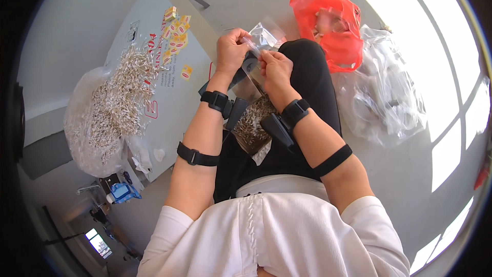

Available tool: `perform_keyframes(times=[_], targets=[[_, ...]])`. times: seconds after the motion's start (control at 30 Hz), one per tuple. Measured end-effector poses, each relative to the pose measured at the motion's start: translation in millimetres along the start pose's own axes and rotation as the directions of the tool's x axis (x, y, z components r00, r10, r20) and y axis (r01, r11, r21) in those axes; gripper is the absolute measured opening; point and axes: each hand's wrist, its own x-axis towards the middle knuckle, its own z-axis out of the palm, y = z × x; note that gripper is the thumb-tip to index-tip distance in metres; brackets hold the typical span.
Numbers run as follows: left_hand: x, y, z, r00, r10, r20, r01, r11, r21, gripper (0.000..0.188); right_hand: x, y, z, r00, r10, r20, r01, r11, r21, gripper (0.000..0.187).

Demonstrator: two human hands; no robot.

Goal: Packaging and labeling cotton swabs into plastic bags at a workshop table.

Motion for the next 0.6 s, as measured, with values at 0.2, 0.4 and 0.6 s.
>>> perform_keyframes(times=[0.2,0.4,0.6], targets=[[12.1,-16.0,0.8,0.945,0.311,0.1,-0.322,0.833,0.449,0.016,18.0,21.6,4.3,0.966,-0.199,-0.164,0.173,0.972,-0.16,0.011],[10.9,-20.3,-0.5,0.933,0.326,0.153,-0.358,0.801,0.479,0.013,22.1,28.7,-0.7,0.941,-0.292,-0.17,0.244,0.936,-0.256,0.013],[4.4,-19.1,-18.7,0.93,0.305,0.205,-0.366,0.81,0.457,0.015,0.4,25.3,2.6,0.955,-0.288,-0.07,0.269,0.943,-0.197,0.013]])
